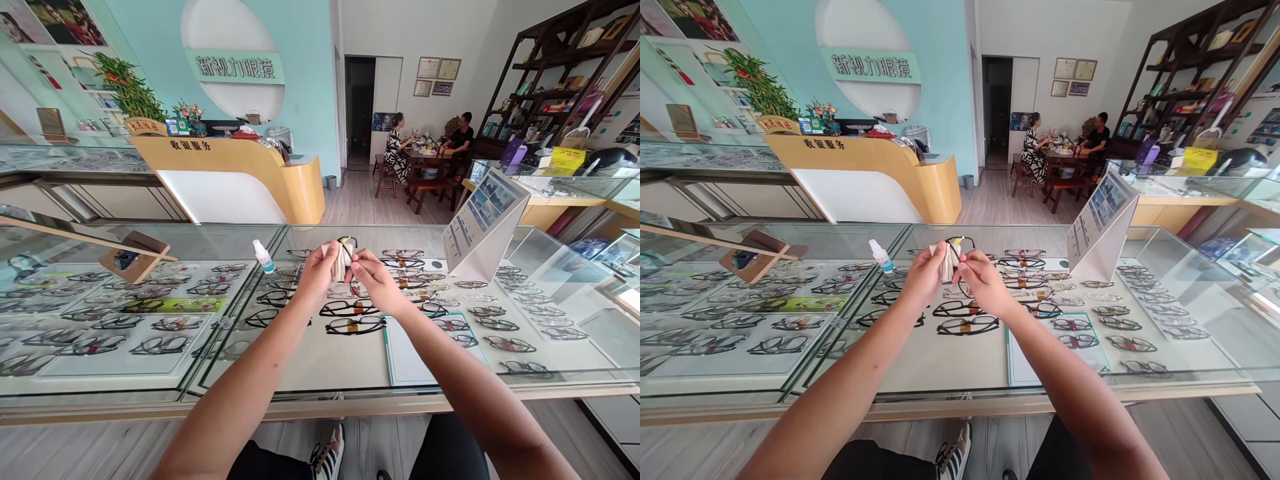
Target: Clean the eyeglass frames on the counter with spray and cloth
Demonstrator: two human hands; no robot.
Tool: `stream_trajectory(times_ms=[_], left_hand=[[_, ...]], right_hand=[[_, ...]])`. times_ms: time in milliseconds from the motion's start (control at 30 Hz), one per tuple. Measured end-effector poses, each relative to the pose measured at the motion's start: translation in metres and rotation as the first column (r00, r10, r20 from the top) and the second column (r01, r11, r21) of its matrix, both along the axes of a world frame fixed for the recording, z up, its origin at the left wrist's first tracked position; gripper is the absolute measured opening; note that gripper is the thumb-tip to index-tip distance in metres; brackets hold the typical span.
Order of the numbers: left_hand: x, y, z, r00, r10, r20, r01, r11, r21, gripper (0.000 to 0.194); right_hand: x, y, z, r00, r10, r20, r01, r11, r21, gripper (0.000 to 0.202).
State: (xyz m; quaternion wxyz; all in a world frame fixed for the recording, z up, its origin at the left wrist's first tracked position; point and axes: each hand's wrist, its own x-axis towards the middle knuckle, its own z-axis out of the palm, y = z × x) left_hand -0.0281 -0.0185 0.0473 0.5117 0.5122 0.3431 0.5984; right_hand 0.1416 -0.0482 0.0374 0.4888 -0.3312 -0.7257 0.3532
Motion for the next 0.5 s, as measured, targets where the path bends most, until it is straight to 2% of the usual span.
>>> stream_trajectory(times_ms=[133,267,500], left_hand=[[0.000,0.004,0.002,0.994,-0.047,0.100,0.051,0.998,-0.039,0.073],[-0.001,0.004,0.005,0.995,-0.035,0.090,0.041,0.997,-0.070,0.080],[-0.003,-0.002,0.010,0.999,-0.035,0.007,0.035,0.998,-0.055,0.078]], right_hand=[[0.009,0.008,0.001,0.994,-0.094,-0.063,0.093,0.996,-0.019,0.064],[0.019,0.014,0.006,0.959,-0.208,-0.194,0.197,0.978,-0.074,0.062],[0.025,0.017,0.006,0.880,-0.267,-0.393,0.205,0.960,-0.192,0.050]])
